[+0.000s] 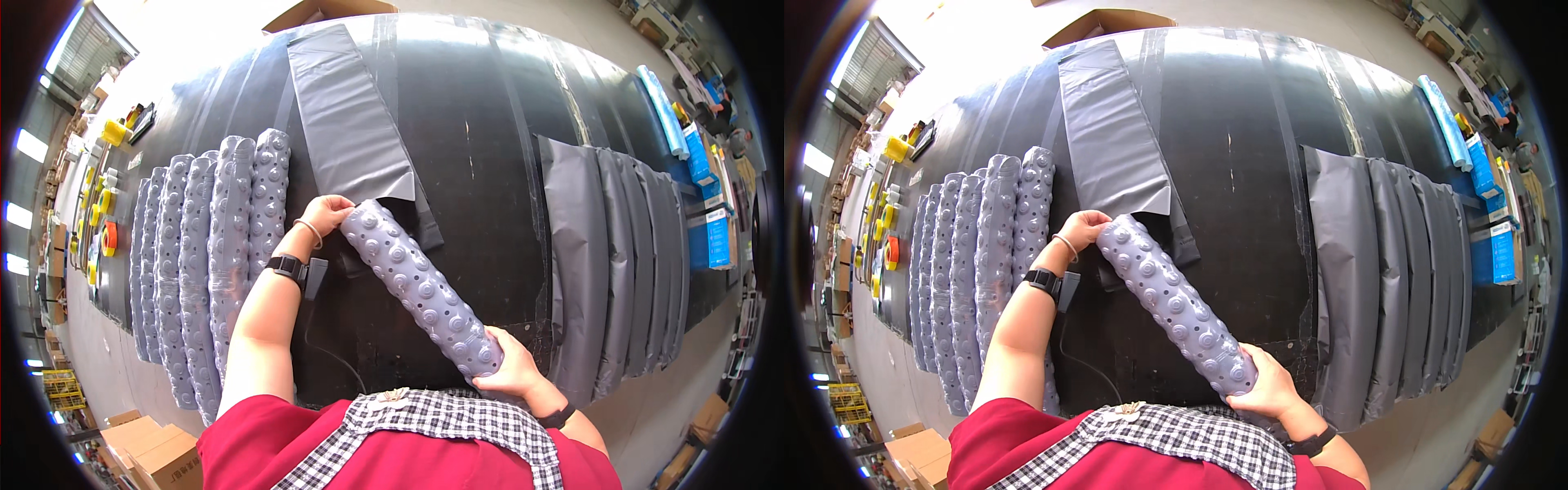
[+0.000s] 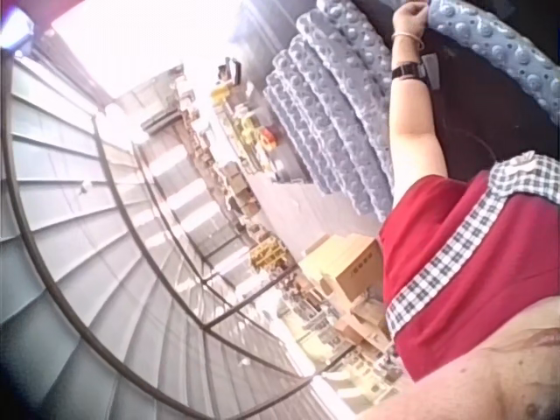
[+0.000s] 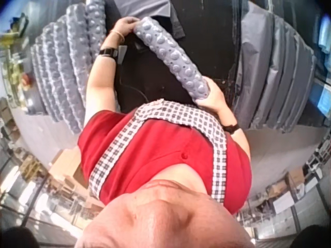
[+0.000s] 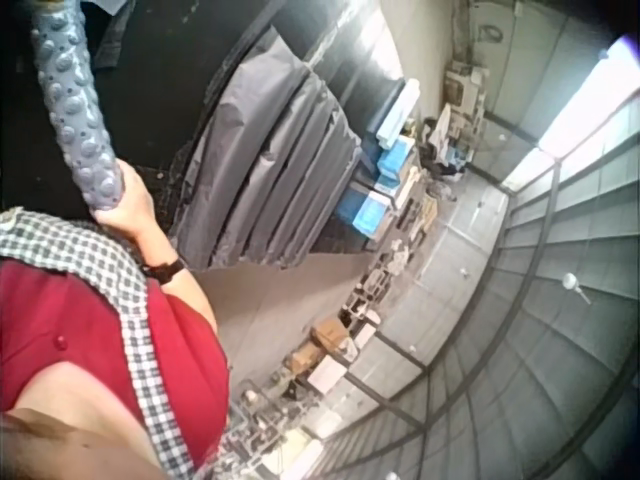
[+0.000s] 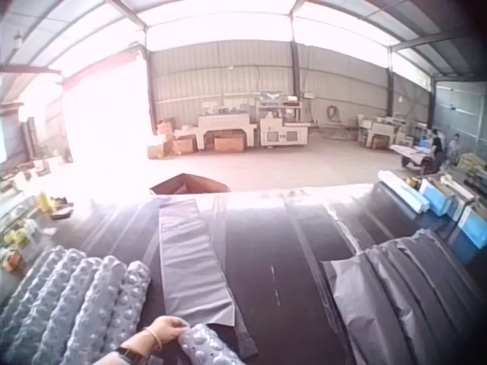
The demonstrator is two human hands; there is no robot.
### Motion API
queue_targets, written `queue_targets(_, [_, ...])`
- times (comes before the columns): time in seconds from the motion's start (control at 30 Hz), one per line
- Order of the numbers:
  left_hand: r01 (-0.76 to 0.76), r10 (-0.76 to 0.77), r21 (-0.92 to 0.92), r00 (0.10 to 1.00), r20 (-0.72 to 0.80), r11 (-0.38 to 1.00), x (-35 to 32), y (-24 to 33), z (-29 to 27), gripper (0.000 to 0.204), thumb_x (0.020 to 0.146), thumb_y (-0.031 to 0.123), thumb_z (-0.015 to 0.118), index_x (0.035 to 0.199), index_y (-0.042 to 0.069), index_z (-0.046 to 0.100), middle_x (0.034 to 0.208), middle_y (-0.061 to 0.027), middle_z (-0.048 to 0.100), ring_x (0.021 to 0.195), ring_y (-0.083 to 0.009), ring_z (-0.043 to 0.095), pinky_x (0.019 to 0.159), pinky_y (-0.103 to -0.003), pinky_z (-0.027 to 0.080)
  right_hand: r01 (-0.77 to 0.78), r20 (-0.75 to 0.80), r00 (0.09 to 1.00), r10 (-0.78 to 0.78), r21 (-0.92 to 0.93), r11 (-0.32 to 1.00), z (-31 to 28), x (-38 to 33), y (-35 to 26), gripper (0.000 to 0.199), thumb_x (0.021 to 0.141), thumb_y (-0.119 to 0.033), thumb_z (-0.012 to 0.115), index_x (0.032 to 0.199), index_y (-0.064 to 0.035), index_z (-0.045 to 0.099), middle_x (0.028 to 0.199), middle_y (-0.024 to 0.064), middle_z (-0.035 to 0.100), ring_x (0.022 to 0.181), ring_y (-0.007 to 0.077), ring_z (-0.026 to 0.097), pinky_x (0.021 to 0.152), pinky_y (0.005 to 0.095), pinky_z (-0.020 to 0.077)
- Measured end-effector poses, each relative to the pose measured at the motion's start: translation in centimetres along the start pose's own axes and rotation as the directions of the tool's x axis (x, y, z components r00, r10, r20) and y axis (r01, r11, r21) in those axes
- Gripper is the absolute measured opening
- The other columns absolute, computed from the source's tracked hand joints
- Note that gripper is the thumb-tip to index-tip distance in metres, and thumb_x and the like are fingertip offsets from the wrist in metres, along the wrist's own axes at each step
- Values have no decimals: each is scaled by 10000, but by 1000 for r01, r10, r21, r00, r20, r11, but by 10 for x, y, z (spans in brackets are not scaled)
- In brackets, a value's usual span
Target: Using a heat-sealing machine and manual bagging to package long cylindrical rubber or plastic products.
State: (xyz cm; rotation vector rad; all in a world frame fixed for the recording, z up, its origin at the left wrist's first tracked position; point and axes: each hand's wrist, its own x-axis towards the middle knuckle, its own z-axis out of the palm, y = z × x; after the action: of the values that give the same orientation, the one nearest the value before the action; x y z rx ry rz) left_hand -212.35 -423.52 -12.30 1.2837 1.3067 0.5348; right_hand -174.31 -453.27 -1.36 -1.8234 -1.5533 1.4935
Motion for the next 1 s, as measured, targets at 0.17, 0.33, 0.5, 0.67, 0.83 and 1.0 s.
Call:
queue_targets(0.17, [-443, 823, 797, 556, -114, 410, -53, 67, 35, 136, 770, 72, 722, 903, 65, 697, 761, -87, 625, 739, -261, 639, 649, -346, 501, -29, -73, 997, 18, -146, 989, -3, -6, -2, 914, 532, -315, 838, 1353, -94, 504, 1233, 147, 613, 1130, 286, 622, 982, 373, 497])
queue_targets(0.33, [-287, 896, 881, 356, -265, 375, -75, 69, 76, 436, 750, 129, 744, 1150, 57, 588, 1123, -141, 572, 1079, -313, 541, 975, -444, 393, -21, -73, 997, 13, -103, 995, -6, 6, -12, 929, 536, -317, 840, 1364, -96, 481, 1264, 149, 594, 1146, 291, 613, 986, 382, 490])
queue_targets(0.5, [-87, -53, -228, 837, -544, 970, -17, 2, 76, 350, 890, 67, 673, 1173, -21, 487, 818, -100, 633, 614, -164, 627, 529, -285, 521, -14, -64, 998, 10, -67, 998, -4, 50, -45, 912, 573, -338, 829, 1370, -99, 455, 1276, 158, 582, 1182, 295, 593, 1006, 389, 475])
queue_targets(0.67, [-33, 352, 471, 711, -609, 882, 9, 7, 63, 135, 893, 56, 653, 996, 38, 567, 789, -105, 653, 635, -185, 648, 581, -326, 540, -28, -140, 990, 7, -145, 989, 27, 124, -97, 920, 616, -384, 782, 1396, -77, 402, 1346, 185, 526, 1259, 331, 527, 1046, 422, 443])
queue_targets(0.83, [23, 364, 449, 549, -752, 893, 38, 14, 14, 671, 758, 167, 791, 1278, 7, 398, 1210, -227, 495, 1137, -370, 511, 995, -436, 417, -58, -110, 993, 38, -188, 980, 44, 154, -102, 995, 604, -374, 811, 1420, -63, 334, 1385, 197, 470, 1299, 335, 486, 1064, 414, 427])
queue_targets(1.0, [400, 401, 615, 499, -768, 680, 53, 34, -5, 722, 748, 290, 824, 1306, 34, 443, 1215, -235, 499, 1151, -408, 494, 1004, -480, 409, -30, -123, 992, 15, -126, 992, 41, 159, -98, 957, 588, -367, 813, 1379, -68, 365, 1343, 192, 501, 1264, 329, 517, 1043, 421, 447])
